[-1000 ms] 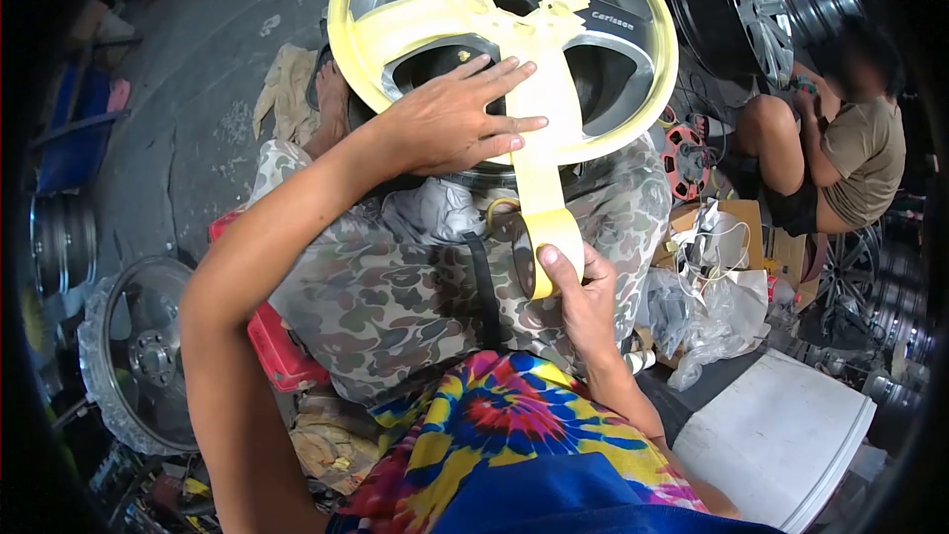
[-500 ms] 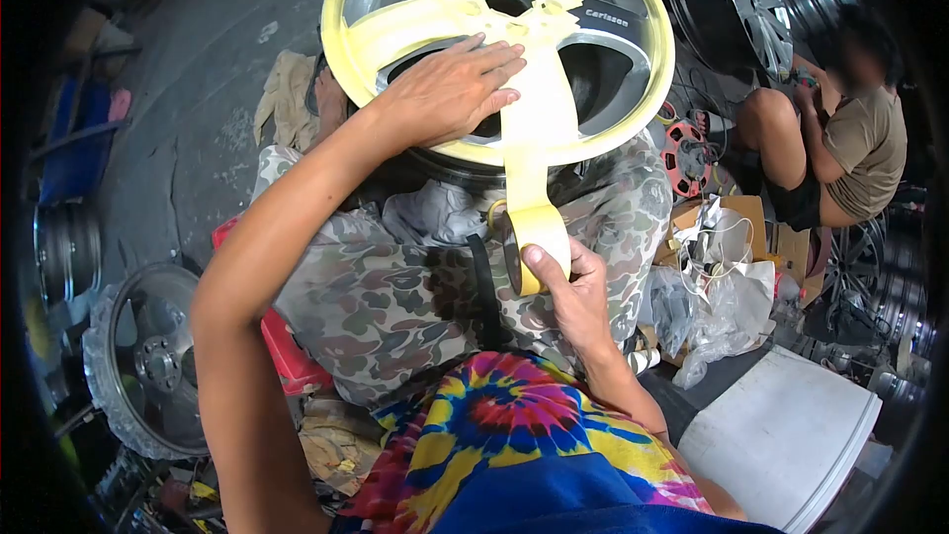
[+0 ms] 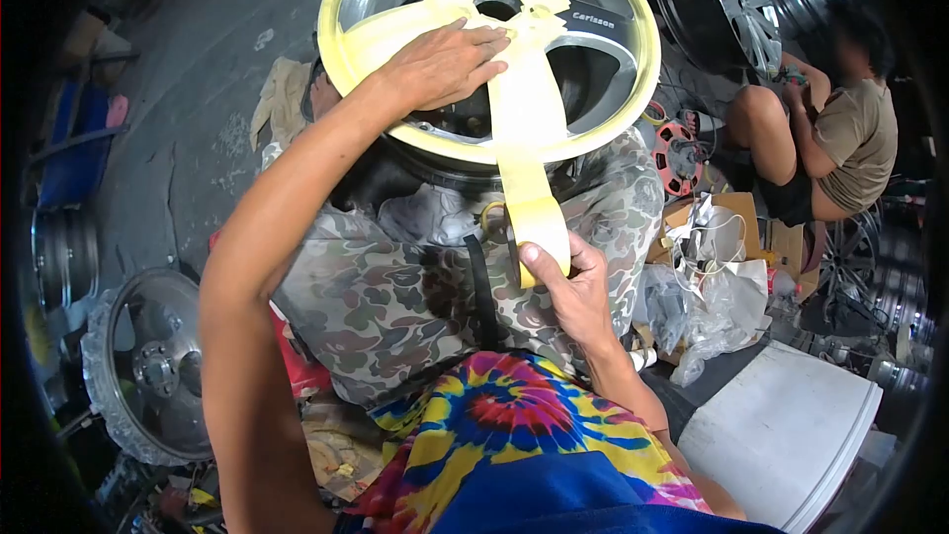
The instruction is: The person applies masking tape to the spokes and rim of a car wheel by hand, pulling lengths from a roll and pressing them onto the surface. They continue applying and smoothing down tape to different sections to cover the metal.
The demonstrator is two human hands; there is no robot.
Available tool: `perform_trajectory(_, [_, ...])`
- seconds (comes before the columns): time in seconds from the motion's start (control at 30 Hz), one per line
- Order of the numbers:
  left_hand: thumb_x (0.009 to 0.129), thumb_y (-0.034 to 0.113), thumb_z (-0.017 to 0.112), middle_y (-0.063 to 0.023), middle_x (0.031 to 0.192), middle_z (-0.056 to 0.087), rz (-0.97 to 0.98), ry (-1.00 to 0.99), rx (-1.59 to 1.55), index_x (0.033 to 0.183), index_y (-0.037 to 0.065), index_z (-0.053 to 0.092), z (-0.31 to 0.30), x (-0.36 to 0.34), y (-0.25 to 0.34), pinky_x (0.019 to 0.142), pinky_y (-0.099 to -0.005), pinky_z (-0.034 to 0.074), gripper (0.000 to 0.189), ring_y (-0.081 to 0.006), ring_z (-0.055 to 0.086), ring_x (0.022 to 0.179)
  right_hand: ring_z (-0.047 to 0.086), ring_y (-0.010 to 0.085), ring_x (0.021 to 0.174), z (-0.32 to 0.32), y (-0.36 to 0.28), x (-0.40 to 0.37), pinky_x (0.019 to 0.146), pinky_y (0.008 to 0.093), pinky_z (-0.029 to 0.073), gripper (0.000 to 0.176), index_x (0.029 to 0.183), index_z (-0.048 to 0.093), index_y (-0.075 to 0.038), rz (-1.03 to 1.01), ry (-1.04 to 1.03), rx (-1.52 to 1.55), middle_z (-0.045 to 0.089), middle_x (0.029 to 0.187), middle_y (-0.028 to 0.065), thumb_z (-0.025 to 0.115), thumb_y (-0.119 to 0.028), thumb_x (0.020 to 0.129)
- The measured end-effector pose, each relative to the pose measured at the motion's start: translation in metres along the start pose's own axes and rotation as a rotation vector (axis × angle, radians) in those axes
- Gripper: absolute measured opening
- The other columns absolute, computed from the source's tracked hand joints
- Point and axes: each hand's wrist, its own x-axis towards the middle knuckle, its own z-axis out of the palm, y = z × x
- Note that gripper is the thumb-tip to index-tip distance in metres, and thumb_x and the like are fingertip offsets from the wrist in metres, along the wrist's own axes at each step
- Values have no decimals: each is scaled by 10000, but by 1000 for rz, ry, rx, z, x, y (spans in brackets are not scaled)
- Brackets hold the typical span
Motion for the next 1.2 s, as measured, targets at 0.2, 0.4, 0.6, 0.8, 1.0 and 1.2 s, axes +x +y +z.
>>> perform_trajectory(0.2, [937,526,687,-241,1459,568,-77,50,-71,1386,-36,625,-3,-10,28,1150,-464,421,722,-409,553,1305,628,59,663,-7,10,-8,589,242,527,283,1037,769,2,42,-61,-180,695,745,-2,776,-274,977])
perform_trajectory(0.4, [850,517,774,-245,1407,543,-42,26,-106,1421,-52,583,-11,-16,42,1143,-465,410,829,-392,506,1310,666,114,616,-22,-21,-16,569,253,535,321,1023,741,13,509,-196,220,703,730,49,748,-307,995])
perform_trajectory(0.6, [820,479,799,-247,1354,550,-42,-4,-95,1394,-57,598,-15,-12,43,1112,-469,434,811,-397,522,1271,690,159,713,-29,-42,-7,657,301,572,291,1092,716,16,214,-236,226,713,799,84,722,-262,1007])
perform_trajectory(0.8, [729,369,843,-258,1410,525,-87,-132,-67,1440,-50,553,-25,-12,46,1155,-457,416,874,-401,499,1332,718,158,840,-24,-40,12,765,328,591,283,1092,718,17,101,-294,250,741,899,83,755,-242,982])
perform_trajectory(1.0, [678,305,860,-257,1441,512,-72,-132,-10,1449,-27,553,-17,-11,47,1186,-468,383,895,-410,473,1370,700,130,801,-19,-26,21,726,292,556,212,957,754,9,95,-384,103,753,869,73,756,-202,981])
perform_trajectory(1.2, [684,260,857,-230,1434,538,6,1,-18,1438,-8,573,-8,-1,58,1162,-476,392,849,-388,485,1353,620,69,715,-18,-19,18,646,270,486,162,900,741,-24,98,-396,-35,701,768,3,785,-170,956])
